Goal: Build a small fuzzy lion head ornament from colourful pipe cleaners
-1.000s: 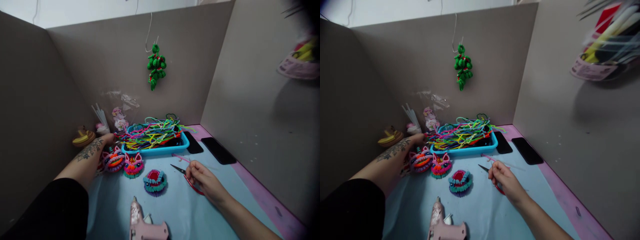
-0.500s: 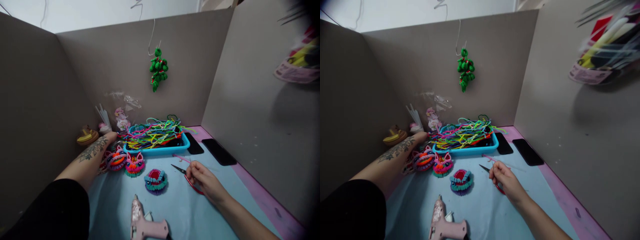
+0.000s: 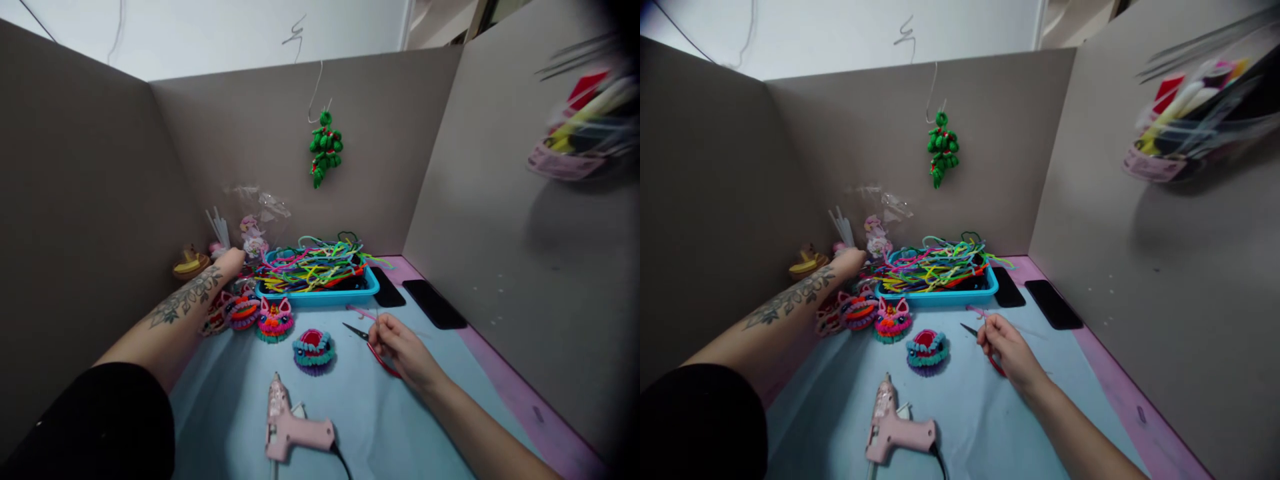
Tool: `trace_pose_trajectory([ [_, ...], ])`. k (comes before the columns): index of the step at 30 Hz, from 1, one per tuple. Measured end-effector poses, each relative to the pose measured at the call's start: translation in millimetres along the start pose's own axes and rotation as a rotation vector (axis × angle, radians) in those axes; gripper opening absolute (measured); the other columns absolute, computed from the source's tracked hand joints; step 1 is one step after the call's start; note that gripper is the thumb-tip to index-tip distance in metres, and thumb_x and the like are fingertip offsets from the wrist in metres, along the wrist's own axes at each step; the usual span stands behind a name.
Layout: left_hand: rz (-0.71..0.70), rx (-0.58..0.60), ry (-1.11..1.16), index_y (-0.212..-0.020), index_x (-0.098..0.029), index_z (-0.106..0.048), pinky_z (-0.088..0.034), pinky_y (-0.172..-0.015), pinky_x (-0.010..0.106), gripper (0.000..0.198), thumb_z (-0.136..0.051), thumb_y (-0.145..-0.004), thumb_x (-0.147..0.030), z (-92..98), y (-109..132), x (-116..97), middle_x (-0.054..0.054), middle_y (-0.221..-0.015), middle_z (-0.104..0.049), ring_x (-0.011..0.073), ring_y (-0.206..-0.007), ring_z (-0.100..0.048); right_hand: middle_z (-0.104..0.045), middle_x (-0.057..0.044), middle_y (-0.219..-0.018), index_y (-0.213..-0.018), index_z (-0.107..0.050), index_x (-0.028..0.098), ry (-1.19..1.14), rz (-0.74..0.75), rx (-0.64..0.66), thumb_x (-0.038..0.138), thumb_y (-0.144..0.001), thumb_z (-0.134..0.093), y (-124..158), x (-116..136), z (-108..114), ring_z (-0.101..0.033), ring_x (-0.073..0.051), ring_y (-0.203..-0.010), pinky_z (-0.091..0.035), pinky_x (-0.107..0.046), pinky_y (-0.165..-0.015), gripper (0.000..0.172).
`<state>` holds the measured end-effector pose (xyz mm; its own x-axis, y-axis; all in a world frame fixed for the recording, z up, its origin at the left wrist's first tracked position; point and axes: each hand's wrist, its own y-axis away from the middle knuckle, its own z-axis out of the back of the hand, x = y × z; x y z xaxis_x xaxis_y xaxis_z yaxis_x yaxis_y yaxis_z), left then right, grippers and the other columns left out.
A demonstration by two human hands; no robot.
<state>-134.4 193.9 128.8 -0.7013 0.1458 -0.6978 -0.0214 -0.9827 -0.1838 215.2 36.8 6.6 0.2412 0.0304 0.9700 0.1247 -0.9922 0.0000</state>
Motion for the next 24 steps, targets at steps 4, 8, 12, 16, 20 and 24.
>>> trace_pose_trajectory([
  [4, -0.014, -0.189, -0.039, -0.079, -0.01, -0.061, -0.043, -0.084, 0.033, 0.006, -0.06, -0.077, -0.016, 4.6, -7, -10, 0.011, -0.09, -0.061, 0.0217, -0.096, -0.055, -0.058, 0.002, -0.065, -0.073, -0.041, 0.021, -0.033, 0.045, -0.002, 0.05, -0.075, -0.062, -2, -1, -4, -0.047, -0.009, -0.05, -0.033, -0.022, -0.047, 0.036],
  [8, -0.01, -0.253, 0.527, -0.076, -0.013, -0.056, -0.045, -0.066, 0.023, 0.005, -0.054, -0.08, -0.017, -14.4, 30, -42, -0.002, -0.06, -0.051, 0.0105, -0.062, -0.052, -0.058, 0.004, -0.061, -0.075, -0.04, 0.021, -0.003, 0.118, 0.029, 0.046, -0.075, -0.062, -3, 4, -12, -0.047, -0.008, -0.046, -0.031, -0.019, -0.044, 0.034],
  [12, 0.073, 0.094, 1.275, -0.074, -0.013, -0.052, -0.047, -0.063, 0.016, 0.008, -0.057, -0.077, -0.008, -50.4, 107, -72, -0.003, -0.063, -0.05, 0.0045, -0.057, -0.051, -0.061, 0.004, -0.064, -0.091, -0.047, 0.02, 0.042, 0.224, 0.038, 0.038, -0.076, -0.061, 8, 16, -32, -0.047, -0.006, -0.047, -0.034, -0.018, -0.046, 0.028],
  [16, 0.186, 0.271, 1.619, -0.077, -0.013, -0.053, -0.049, -0.059, 0.011, 0.009, -0.05, -0.085, -0.009, -84.6, 181, -85, -0.001, -0.069, -0.052, 0.0035, -0.06, -0.054, -0.065, -0.001, -0.074, -0.092, -0.056, 0.017, 0.017, 0.346, 0.086, 0.036, -0.078, -0.06, 28, 25, -64, -0.054, -0.008, -0.057, -0.043, -0.022, -0.057, 0.024],
  [20, 0.268, 0.373, 1.719, -0.074, -0.015, -0.053, -0.05, -0.056, 0.01, 0.013, -0.051, -0.086, -0.015, -108.2, 210, -78, -0.002, -0.064, -0.049, 0.0031, -0.055, -0.053, -0.064, 0.0, -0.072, -0.086, -0.056, 0.019, -0.038, 0.4, 0.06, 0.038, -0.079, -0.06, 40, 20, -89, -0.055, -0.009, -0.058, -0.045, -0.024, -0.058, 0.021],
  [24, 0.246, 0.416, 1.751, -0.074, -0.015, -0.054, -0.051, -0.057, 0.01, 0.011, -0.054, -0.085, -0.016, -121.2, 209, -61, -0.002, -0.064, -0.052, 0.0032, -0.056, -0.056, -0.061, 0.001, -0.072, -0.085, -0.055, 0.019, -0.066, 0.419, 0.014, 0.037, -0.078, -0.06, 34, 5, -93, -0.056, -0.009, -0.056, -0.046, -0.024, -0.057, 0.02],
])
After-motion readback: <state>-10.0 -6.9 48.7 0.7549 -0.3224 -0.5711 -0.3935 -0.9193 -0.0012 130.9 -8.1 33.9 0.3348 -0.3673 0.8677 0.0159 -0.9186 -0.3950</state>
